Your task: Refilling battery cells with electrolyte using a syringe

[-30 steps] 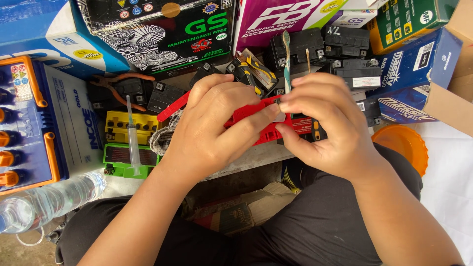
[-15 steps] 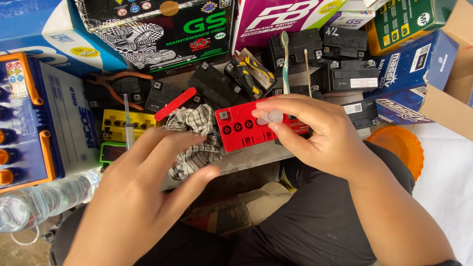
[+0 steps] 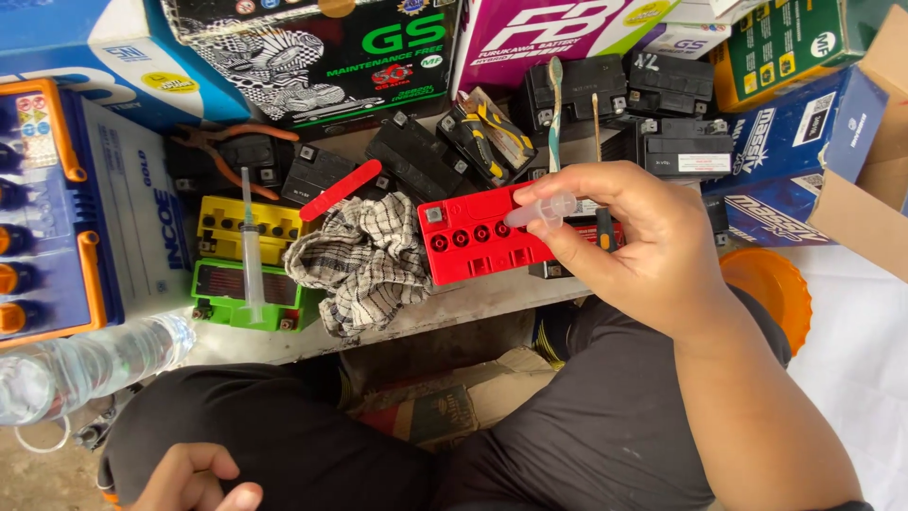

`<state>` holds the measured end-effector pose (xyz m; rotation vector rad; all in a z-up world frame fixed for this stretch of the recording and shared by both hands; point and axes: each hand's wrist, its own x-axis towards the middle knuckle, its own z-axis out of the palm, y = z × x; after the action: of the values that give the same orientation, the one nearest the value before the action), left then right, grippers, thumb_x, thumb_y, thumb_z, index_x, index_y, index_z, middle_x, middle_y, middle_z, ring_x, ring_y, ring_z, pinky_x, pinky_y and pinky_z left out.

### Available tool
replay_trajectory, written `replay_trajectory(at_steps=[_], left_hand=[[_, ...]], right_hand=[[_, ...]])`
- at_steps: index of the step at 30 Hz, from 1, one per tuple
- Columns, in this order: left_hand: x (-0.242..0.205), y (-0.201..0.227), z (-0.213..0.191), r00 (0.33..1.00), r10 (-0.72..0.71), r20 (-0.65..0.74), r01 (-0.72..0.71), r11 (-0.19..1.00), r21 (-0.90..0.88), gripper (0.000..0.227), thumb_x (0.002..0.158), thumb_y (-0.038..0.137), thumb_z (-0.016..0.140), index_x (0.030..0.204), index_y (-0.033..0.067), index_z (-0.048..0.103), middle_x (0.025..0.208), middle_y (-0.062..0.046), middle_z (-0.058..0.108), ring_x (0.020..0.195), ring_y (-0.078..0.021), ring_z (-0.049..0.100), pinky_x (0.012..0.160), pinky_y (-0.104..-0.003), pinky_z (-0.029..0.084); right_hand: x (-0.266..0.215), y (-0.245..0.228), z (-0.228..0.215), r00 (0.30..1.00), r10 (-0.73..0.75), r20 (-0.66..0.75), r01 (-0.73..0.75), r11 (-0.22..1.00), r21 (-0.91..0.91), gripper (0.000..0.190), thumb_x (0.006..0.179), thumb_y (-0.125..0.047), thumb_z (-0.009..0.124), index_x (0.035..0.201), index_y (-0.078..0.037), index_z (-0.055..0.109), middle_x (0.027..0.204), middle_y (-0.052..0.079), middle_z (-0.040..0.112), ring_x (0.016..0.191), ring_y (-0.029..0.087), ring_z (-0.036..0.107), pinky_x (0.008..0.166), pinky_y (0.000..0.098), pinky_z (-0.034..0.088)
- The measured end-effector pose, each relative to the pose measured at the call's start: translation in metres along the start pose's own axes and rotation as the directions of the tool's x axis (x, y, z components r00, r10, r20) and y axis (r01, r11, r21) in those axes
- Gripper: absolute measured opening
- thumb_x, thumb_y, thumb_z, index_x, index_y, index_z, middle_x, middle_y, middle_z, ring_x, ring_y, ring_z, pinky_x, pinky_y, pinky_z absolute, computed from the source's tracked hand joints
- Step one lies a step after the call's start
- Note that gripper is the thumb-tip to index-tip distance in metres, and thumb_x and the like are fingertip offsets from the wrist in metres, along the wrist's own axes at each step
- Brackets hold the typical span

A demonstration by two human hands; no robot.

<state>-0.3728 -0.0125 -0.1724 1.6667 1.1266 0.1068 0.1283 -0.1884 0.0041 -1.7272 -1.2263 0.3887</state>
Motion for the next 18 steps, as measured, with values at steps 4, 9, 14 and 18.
replay_trajectory(at_steps=[4,9,14,18], left_hand=[[-0.001,0.054,0.03,0.995,0.09,-0.042,-0.078,0.97,0.232,0.053,0.059,0.029,0.093,0.089,-0.0018,0.062,0.036,-0.001,0.048,0.029,-0.01,0.042,0.039,-0.02,0.033],[0.005,0.064,0.051,0.98,0.165,0.112,-0.194,0.92,0.34,0.076,0.056,0.05,0.095,0.104,0.0051,0.056,0.046,0.003,0.05,0.037,-0.0081,0.049,0.042,-0.021,0.045],[0.025,0.092,0.056,0.907,-0.196,0.372,-0.089,0.775,0.625,0.081,0.067,0.077,0.079,0.118,0.0207,0.048,0.067,0.006,0.068,0.056,-0.0053,0.073,0.058,-0.019,0.063],[0.047,0.133,0.065,0.663,-0.41,0.627,-0.234,0.682,0.693,0.076,0.09,0.083,0.055,0.127,0.0181,0.041,0.1,-0.006,0.072,0.089,-0.0141,0.083,0.081,-0.032,0.069]], right_hand=[[0.001,-0.002,0.001,1.0,-0.005,-0.011,0.005,1.0,-0.005,0.032,0.087,0.012,0.074,0.115,0.004,0.06,0.113,0.017,0.075,0.097,0.022,0.078,0.084,0.0265,0.061],[0.002,-0.004,0.001,1.0,-0.008,-0.005,0.007,0.999,-0.04,0.03,0.085,0.01,0.073,0.112,0.003,0.062,0.11,0.013,0.076,0.093,0.02,0.079,0.08,0.0249,0.06],[0.002,-0.002,0.0,1.0,-0.01,-0.013,0.011,1.0,0.015,0.031,0.086,0.012,0.071,0.114,0.004,0.059,0.11,0.015,0.075,0.092,0.021,0.079,0.08,0.0261,0.061],[0.0,-0.001,0.0,1.0,0.001,-0.02,0.001,0.994,0.111,0.035,0.09,0.013,0.066,0.122,0.003,0.055,0.114,0.017,0.072,0.097,0.023,0.077,0.088,0.0292,0.063]])
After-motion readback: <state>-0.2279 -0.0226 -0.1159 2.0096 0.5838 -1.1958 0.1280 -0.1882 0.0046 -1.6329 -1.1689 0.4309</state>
